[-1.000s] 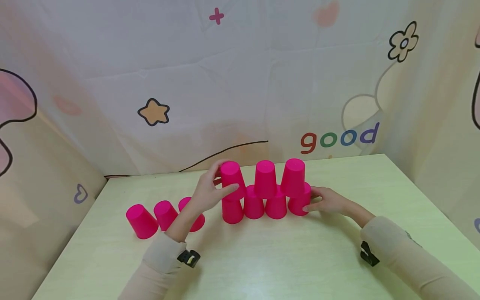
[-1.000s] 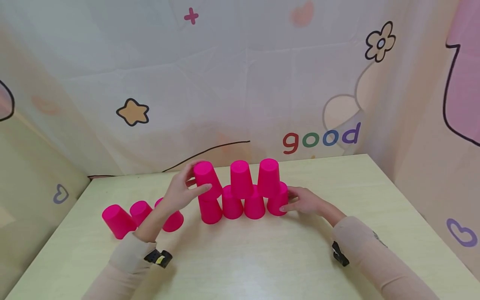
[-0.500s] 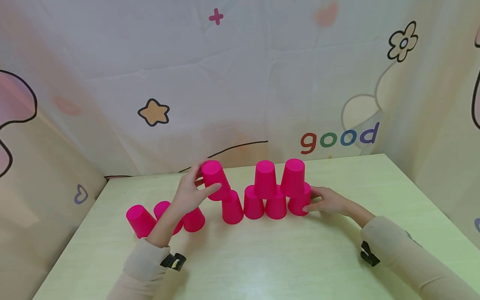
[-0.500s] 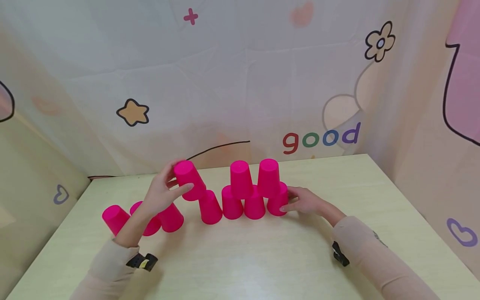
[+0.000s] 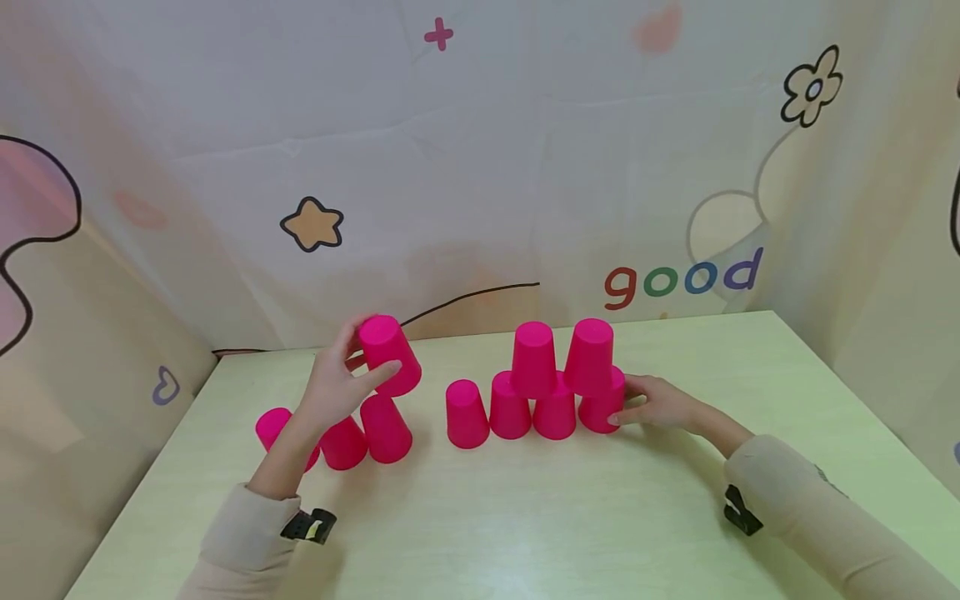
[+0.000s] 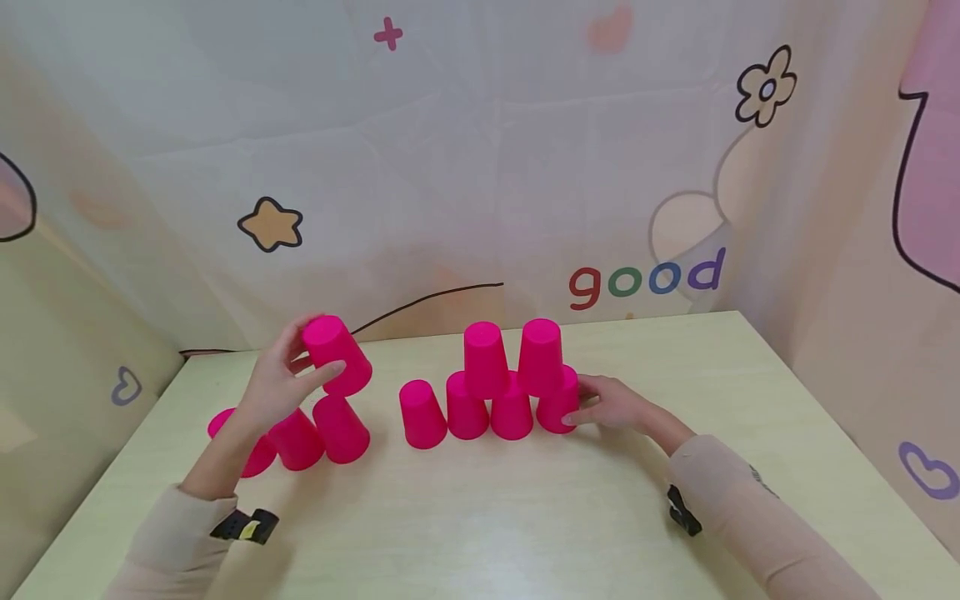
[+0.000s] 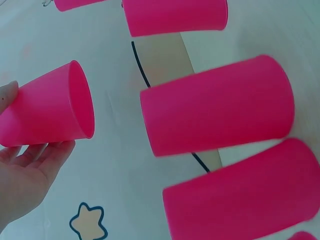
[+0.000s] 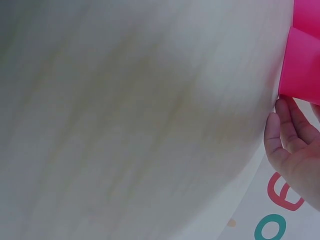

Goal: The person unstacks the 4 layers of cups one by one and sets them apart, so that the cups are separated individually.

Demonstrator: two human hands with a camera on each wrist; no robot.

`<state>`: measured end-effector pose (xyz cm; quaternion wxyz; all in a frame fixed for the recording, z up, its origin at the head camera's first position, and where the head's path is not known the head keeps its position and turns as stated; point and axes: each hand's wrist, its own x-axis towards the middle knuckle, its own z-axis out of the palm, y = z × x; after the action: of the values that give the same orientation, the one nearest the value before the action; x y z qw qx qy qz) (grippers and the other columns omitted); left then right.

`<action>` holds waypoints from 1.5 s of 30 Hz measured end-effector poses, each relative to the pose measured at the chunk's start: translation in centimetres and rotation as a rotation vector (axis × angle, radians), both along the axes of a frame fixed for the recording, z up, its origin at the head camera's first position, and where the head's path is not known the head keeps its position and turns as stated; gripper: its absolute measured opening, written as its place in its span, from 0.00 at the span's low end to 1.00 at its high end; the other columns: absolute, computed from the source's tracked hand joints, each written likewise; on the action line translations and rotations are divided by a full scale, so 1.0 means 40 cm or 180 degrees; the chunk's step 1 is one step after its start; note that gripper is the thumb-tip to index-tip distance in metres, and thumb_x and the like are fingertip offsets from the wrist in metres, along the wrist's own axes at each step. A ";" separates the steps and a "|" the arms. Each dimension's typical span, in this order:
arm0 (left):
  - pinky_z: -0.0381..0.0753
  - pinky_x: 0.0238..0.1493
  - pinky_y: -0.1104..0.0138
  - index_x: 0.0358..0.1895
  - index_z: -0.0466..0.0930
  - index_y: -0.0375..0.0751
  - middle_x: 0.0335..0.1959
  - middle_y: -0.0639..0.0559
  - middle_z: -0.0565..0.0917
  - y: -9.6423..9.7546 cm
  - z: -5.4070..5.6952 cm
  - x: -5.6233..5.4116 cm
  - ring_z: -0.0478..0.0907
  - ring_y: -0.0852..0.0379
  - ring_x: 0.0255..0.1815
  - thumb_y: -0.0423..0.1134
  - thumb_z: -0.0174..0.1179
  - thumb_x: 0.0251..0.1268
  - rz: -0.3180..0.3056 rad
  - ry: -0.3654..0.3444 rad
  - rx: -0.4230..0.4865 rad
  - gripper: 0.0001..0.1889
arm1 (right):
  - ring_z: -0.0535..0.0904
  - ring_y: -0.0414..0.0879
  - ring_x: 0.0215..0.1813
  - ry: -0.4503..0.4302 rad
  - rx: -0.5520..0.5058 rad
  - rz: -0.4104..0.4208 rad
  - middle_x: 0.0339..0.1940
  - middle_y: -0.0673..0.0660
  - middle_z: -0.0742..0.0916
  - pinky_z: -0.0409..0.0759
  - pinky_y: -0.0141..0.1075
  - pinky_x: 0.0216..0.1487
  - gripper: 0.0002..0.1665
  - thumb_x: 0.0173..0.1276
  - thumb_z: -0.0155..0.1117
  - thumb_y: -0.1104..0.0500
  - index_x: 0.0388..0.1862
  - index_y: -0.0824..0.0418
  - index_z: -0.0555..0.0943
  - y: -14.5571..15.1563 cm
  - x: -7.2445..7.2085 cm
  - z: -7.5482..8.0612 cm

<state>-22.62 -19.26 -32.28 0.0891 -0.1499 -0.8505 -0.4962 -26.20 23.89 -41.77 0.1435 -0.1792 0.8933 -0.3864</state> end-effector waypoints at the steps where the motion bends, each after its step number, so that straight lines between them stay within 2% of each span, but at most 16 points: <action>1: 0.71 0.53 0.50 0.65 0.57 0.44 0.56 0.44 0.70 -0.007 -0.001 0.000 0.67 0.45 0.57 0.36 0.67 0.50 0.0019 0.0012 -0.0012 0.38 | 0.73 0.56 0.53 0.0001 -0.0002 -0.0001 0.53 0.60 0.78 0.68 0.56 0.55 0.41 0.52 0.70 0.49 0.62 0.62 0.67 0.000 0.001 0.000; 10: 0.71 0.52 0.49 0.66 0.56 0.42 0.57 0.41 0.69 -0.069 -0.004 0.003 0.67 0.43 0.57 0.34 0.66 0.52 0.0140 0.0124 -0.0015 0.38 | 0.73 0.56 0.53 0.0011 -0.0023 0.0024 0.53 0.61 0.78 0.69 0.55 0.54 0.40 0.52 0.70 0.50 0.61 0.63 0.67 -0.004 0.005 0.002; 16: 0.71 0.52 0.50 0.65 0.55 0.40 0.55 0.41 0.69 -0.109 0.000 0.021 0.67 0.43 0.56 0.36 0.64 0.54 0.0285 0.0162 -0.0131 0.36 | 0.73 0.56 0.53 0.0016 -0.0022 0.0026 0.52 0.60 0.78 0.69 0.55 0.54 0.40 0.53 0.70 0.50 0.61 0.63 0.67 -0.003 0.003 0.003; 23: 0.74 0.47 0.66 0.65 0.56 0.41 0.53 0.44 0.71 -0.162 -0.003 0.036 0.69 0.48 0.53 0.37 0.63 0.56 0.0456 0.0286 -0.0251 0.34 | 0.73 0.56 0.53 -0.0001 0.0010 0.0002 0.52 0.60 0.78 0.68 0.56 0.54 0.40 0.52 0.70 0.50 0.61 0.63 0.67 -0.004 0.003 0.001; 33: 0.72 0.42 0.76 0.66 0.55 0.40 0.53 0.42 0.70 -0.216 -0.010 0.058 0.68 0.47 0.52 0.40 0.61 0.58 0.0785 0.0177 -0.0367 0.34 | 0.73 0.57 0.53 0.0010 -0.0024 0.0059 0.52 0.62 0.78 0.68 0.57 0.54 0.39 0.54 0.69 0.52 0.62 0.65 0.66 -0.007 0.008 0.008; 45: 0.72 0.39 0.79 0.66 0.53 0.39 0.54 0.41 0.69 -0.262 -0.023 0.074 0.67 0.53 0.49 0.41 0.60 0.59 0.0890 0.0186 -0.0328 0.34 | 0.72 0.58 0.53 0.0035 -0.0003 0.0072 0.52 0.62 0.78 0.68 0.57 0.54 0.38 0.54 0.69 0.52 0.61 0.65 0.67 -0.005 0.007 0.009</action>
<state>-19.64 -29.75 -33.20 0.1742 -0.0487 -0.8845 -0.4301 -25.91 23.70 -41.42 0.1429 -0.1914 0.8918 -0.3842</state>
